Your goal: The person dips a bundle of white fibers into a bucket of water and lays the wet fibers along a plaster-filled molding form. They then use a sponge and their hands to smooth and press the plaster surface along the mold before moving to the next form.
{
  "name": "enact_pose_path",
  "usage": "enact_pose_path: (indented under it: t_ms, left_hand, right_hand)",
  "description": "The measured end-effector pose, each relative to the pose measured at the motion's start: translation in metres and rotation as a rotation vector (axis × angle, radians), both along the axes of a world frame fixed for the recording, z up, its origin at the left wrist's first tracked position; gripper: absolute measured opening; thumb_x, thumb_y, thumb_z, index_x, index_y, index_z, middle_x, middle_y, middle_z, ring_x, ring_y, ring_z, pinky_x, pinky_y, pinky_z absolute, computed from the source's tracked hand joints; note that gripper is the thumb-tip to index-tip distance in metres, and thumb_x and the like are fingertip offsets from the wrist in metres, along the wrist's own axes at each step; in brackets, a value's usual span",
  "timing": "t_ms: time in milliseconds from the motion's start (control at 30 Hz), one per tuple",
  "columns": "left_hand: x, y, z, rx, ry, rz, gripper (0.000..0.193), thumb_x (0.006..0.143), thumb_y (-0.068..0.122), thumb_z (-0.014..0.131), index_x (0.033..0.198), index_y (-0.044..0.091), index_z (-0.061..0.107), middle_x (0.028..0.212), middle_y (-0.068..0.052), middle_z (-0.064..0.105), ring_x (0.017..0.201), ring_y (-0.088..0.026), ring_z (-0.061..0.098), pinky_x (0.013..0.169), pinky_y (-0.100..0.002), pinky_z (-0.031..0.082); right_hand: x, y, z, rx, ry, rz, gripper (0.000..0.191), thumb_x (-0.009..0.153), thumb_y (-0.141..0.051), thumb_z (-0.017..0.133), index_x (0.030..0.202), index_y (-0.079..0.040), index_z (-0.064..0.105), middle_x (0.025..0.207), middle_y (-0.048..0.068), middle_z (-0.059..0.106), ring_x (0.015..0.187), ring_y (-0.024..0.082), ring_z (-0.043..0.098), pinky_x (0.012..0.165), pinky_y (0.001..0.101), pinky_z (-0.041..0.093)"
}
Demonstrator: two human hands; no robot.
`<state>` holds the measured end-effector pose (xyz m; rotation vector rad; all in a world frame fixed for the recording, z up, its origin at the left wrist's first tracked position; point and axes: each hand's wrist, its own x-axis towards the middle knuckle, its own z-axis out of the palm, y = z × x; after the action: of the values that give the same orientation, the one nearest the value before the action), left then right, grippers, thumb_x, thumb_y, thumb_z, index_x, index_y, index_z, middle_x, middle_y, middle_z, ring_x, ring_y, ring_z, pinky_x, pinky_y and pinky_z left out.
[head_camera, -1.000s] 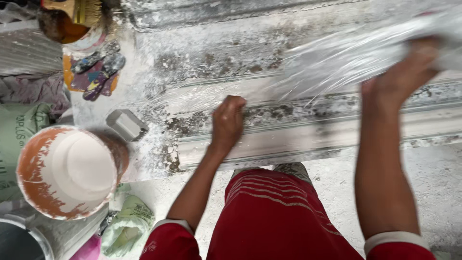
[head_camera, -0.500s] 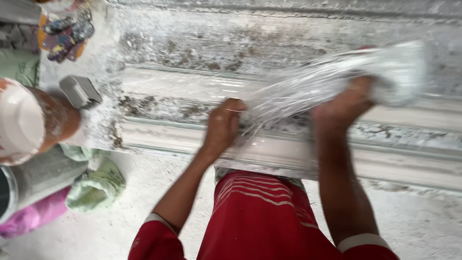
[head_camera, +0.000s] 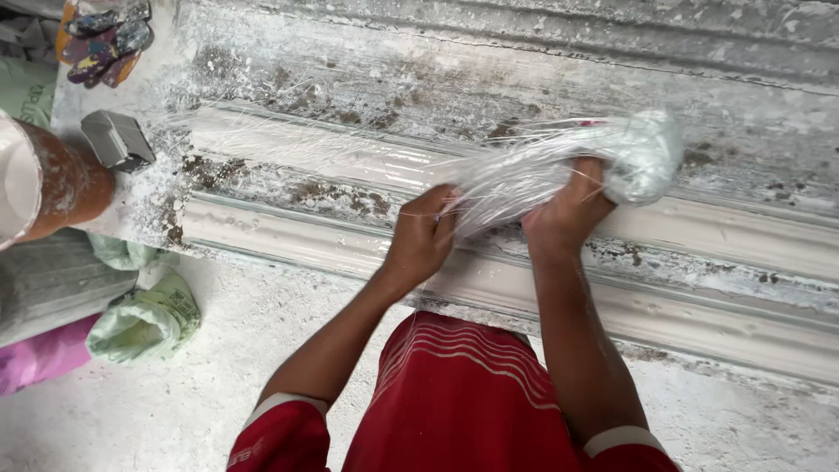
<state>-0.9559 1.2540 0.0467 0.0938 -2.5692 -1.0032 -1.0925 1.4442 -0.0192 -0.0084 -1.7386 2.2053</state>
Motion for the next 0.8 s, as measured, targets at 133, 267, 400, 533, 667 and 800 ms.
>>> enact_pose_path:
  t_ms: [133,267,400,533,667,800]
  left_hand:
    - [0.004,-0.044,-0.028,-0.072,0.206,-0.05,0.02,0.11,0.007,0.046,0.108,0.002,0.065,0.095,-0.013,0.073,0.072,-0.021,0.071,0.054,-0.032,0.056]
    - [-0.004,-0.128,-0.049,-0.415,-0.269,0.032,0.017,0.115,0.017,0.056,0.111,0.007,0.069,0.096,-0.014,0.074,0.074,-0.025,0.069,0.057,-0.041,0.054]
    - [0.0,-0.116,-0.026,-0.714,-0.242,0.29,0.046,0.1,0.035,0.052,0.128,-0.002,0.058,0.117,-0.021,0.069,0.111,-0.039,0.068,0.094,-0.058,0.05]
    - [0.01,-0.011,-0.012,0.222,-0.086,-0.174,0.03,0.106,0.012,0.063,0.131,-0.004,0.06,0.134,-0.029,0.062,0.126,-0.044,0.059,0.108,-0.054,0.044]
    - [0.004,-0.009,-0.038,0.124,0.0,-0.267,0.009,0.099,0.013,0.065,0.106,0.01,0.069,0.11,-0.014,0.076,0.097,-0.026,0.075,0.088,-0.042,0.064]
    - [-0.02,-0.066,-0.064,-0.15,-0.559,-0.128,0.025,0.111,0.024,0.048,0.118,0.01,0.067,0.108,-0.017,0.075,0.095,-0.031,0.074,0.081,-0.048,0.061]
  right_hand:
    - [-0.054,0.088,-0.005,-0.055,-0.009,-0.128,0.082,0.105,-0.069,0.018,0.16,-0.01,0.028,0.163,0.014,0.027,0.148,0.032,0.023,0.12,0.0543,0.018]
    - [-0.094,0.192,0.019,-0.095,0.01,-0.05,0.08,0.103,-0.068,0.025,0.159,-0.01,0.025,0.165,0.018,0.023,0.151,0.034,0.019,0.122,0.0573,0.017]
    - [-0.036,0.136,0.032,-0.021,-0.157,-0.218,0.066,0.105,-0.054,0.041,0.151,-0.007,0.03,0.155,0.023,0.034,0.149,0.035,0.038,0.12,0.0524,0.038]
    - [0.025,0.036,0.02,0.095,0.037,-0.177,0.07,0.097,-0.024,0.056,0.15,-0.02,0.011,0.141,0.014,0.035,0.129,0.024,0.048,0.11,0.0339,0.051]
    - [-0.009,0.102,0.034,0.028,0.021,-0.184,0.041,0.101,-0.027,0.054,0.127,0.001,0.039,0.129,0.025,0.053,0.122,0.033,0.056,0.11,0.0498,0.056]
    - [-0.041,0.219,0.05,-0.275,0.081,0.151,0.06,0.113,-0.037,0.046,0.155,0.006,0.04,0.157,0.028,0.045,0.14,0.039,0.049,0.118,0.055,0.041]
